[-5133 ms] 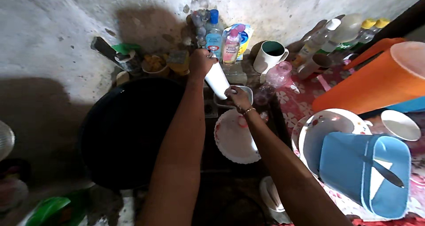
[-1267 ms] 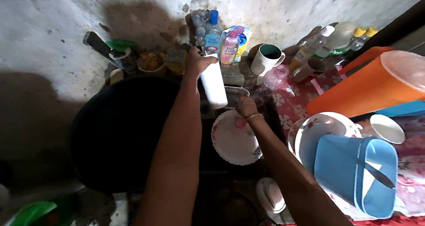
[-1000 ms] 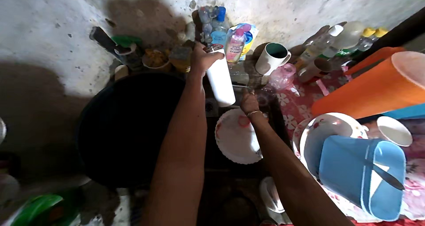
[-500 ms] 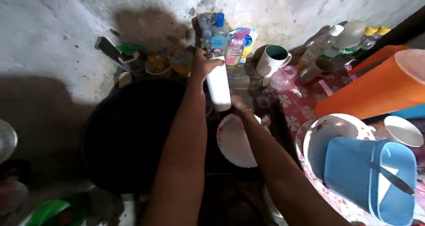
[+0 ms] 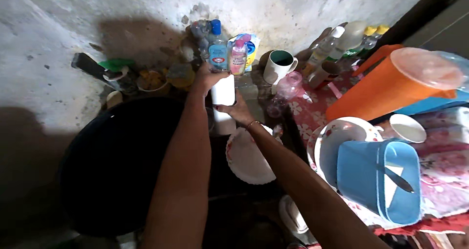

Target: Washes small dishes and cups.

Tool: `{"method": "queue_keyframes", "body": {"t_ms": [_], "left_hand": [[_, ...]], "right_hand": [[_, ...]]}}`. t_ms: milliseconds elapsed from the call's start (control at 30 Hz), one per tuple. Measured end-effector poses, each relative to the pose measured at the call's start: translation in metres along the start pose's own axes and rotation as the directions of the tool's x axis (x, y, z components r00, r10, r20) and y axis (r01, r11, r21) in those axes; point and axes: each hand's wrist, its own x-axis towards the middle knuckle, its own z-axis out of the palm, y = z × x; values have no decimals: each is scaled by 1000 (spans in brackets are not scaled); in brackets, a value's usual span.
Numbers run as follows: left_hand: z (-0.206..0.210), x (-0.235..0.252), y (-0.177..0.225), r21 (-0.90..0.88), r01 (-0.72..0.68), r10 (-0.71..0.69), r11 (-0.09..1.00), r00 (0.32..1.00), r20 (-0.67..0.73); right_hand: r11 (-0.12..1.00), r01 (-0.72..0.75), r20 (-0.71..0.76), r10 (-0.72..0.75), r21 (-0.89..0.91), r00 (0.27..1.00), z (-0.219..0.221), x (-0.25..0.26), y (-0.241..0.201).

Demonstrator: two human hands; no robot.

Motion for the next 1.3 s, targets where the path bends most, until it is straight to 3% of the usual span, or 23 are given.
{"method": "queue_keyframes", "body": {"t_ms": [133, 200, 300, 533, 767, 867, 933, 1033, 1133, 1300], "left_hand": [[0, 0, 2, -42, 63, -61, 997, 997, 46], [-1, 2, 0, -35, 54, -53, 998, 998, 40], [-2, 8, -6, -34, 27, -25, 999, 999, 35], [-4, 4, -10, -64, 25, -23, 998, 999, 25], [-4, -1, -7, -159, 75, -72, 984, 997, 24], [-4, -4, -6, -132, 103, -97, 986, 994, 49], [-3, -5, -6, -74, 113, -107, 991, 991, 79], [-1, -7, -6, -6, 103, -101, 995, 985, 142], [-2, -7, -6, 41, 32, -39, 999, 987, 158], [-4, 3, -7, 151, -31, 22, 988, 998, 59]], "right_hand": [[897, -239, -83, 288, 371, 954, 9, -32, -1], [802, -360, -66, 440, 476, 895, 11, -46, -5], [707, -404, -80, 543, 580, 836, 12, -56, 1], [643, -398, -52, 564, 655, 824, 15, -67, 4], [559, -355, 111, 422, 749, 900, 19, -72, -11], [686, -382, 111, 405, 620, 908, 16, -64, -9], [842, -366, 5, 397, 396, 918, 16, -56, -9], [977, -211, -68, 210, -7, 975, 12, -39, -3], [965, -42, -31, 35, -257, 999, 7, -21, 0], [941, 50, -20, -60, -336, 998, 2, 2, 7]]}}
